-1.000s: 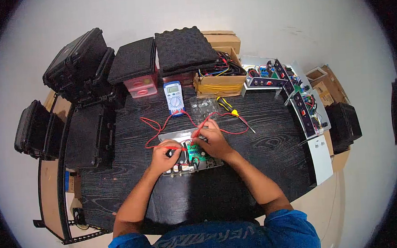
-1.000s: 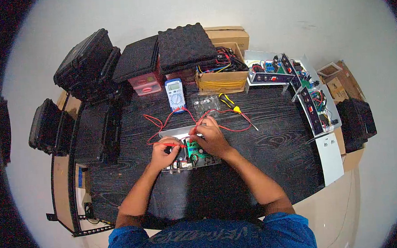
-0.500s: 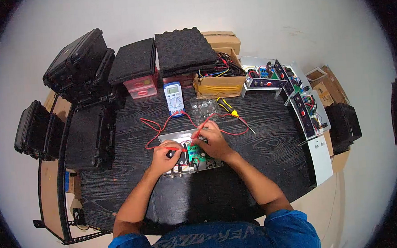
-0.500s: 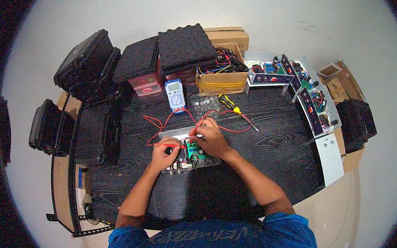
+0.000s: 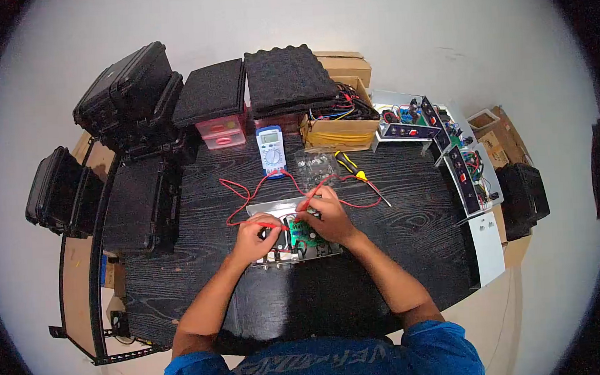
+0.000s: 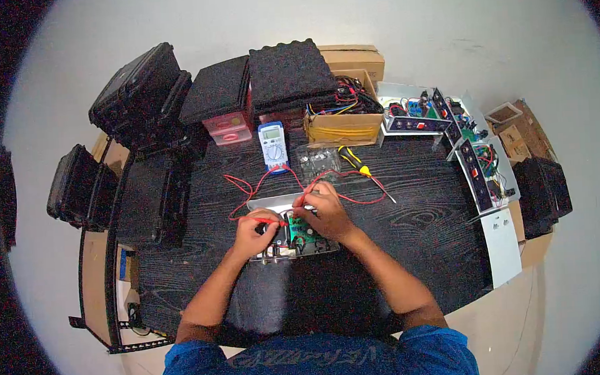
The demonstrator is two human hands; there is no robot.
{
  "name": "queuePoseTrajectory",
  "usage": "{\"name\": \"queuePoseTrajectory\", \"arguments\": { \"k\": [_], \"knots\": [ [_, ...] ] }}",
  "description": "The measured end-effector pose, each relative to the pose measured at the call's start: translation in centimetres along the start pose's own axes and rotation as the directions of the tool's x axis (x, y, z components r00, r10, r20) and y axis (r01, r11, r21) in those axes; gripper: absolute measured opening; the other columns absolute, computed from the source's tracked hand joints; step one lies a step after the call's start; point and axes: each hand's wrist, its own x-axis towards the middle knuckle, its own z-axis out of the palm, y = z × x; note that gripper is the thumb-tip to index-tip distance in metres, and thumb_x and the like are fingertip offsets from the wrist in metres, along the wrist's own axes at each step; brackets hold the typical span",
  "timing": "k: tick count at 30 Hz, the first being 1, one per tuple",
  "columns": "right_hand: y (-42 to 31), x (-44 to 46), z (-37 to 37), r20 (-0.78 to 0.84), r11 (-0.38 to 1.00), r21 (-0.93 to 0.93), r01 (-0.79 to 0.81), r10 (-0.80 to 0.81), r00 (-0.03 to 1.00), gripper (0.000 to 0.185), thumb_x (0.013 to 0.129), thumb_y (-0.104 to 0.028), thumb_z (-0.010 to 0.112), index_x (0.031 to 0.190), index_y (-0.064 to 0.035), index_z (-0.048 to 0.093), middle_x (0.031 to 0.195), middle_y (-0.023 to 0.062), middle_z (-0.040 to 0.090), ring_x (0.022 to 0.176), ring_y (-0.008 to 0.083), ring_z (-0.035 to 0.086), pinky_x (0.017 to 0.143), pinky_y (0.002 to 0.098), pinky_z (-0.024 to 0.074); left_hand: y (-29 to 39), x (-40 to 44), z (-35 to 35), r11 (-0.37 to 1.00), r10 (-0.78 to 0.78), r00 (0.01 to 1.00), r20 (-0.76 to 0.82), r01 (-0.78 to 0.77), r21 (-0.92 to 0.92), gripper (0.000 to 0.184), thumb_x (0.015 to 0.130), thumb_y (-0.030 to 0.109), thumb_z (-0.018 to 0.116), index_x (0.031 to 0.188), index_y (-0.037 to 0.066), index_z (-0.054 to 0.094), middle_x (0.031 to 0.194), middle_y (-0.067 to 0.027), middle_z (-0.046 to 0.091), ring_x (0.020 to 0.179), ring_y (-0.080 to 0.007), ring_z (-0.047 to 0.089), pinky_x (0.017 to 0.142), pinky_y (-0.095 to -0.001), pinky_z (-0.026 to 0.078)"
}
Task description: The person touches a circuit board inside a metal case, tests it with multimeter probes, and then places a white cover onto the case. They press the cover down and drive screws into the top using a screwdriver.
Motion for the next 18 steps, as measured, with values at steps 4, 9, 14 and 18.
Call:
{"name": "queuePoseTrajectory", "arguments": {
  "k": [4,9,14,18],
  "knots": [
    [0.08,-0.05,0.01,-0.001,1.000,-0.021,0.014,-0.014,1.000,0.018,0.092,-0.027,0.080,0.098,-0.0105,0.075,0.104,0.0103,0.067,0.112,0.0322,0.060,0.102,0.0465,0.0440,0.11,0.03,-0.08,1.000,-0.009,1.000,0.011,0.009,0.010,0.007,0.089,0.003,0.075,0.095,0.001,0.076,0.096,-0.0135,0.077,0.094,-0.0285,0.075,0.089,-0.0410,0.056],
    [0.04,0.02,0.00,-0.005,1.000,-0.014,0.016,-0.016,1.000,0.018,0.091,-0.027,0.080,0.097,-0.0108,0.075,0.105,0.0094,0.067,0.111,0.0318,0.060,0.102,0.0470,0.0438,0.08,0.02,0.01,1.000,-0.001,1.000,-0.001,0.001,-0.004,0.007,0.090,0.004,0.075,0.096,0.001,0.076,0.097,-0.0135,0.078,0.094,-0.0285,0.075,0.090,-0.0411,0.056],
    [-0.27,0.05,-0.07,-0.016,0.999,-0.032,0.018,-0.018,1.000,0.018,0.091,-0.026,0.080,0.098,-0.0109,0.075,0.104,0.0088,0.067,0.110,0.0316,0.061,0.101,0.0467,0.0441,0.16,0.04,0.01,1.000,-0.001,1.000,-0.003,0.001,-0.006,0.007,0.090,0.003,0.075,0.096,0.001,0.076,0.097,-0.0135,0.078,0.094,-0.0284,0.075,0.090,-0.0409,0.056],
    [-0.37,0.09,-0.13,-0.009,1.000,-0.020,0.016,-0.016,1.000,0.018,0.092,-0.027,0.080,0.098,-0.0109,0.075,0.104,0.0090,0.067,0.110,0.0320,0.061,0.101,0.0466,0.0445,0.40,0.12,0.00,1.000,0.004,1.000,-0.015,-0.004,-0.012,0.006,0.089,0.003,0.075,0.095,0.001,0.076,0.097,-0.0129,0.078,0.094,-0.0278,0.075,0.090,-0.0406,0.056]
  ]
}}
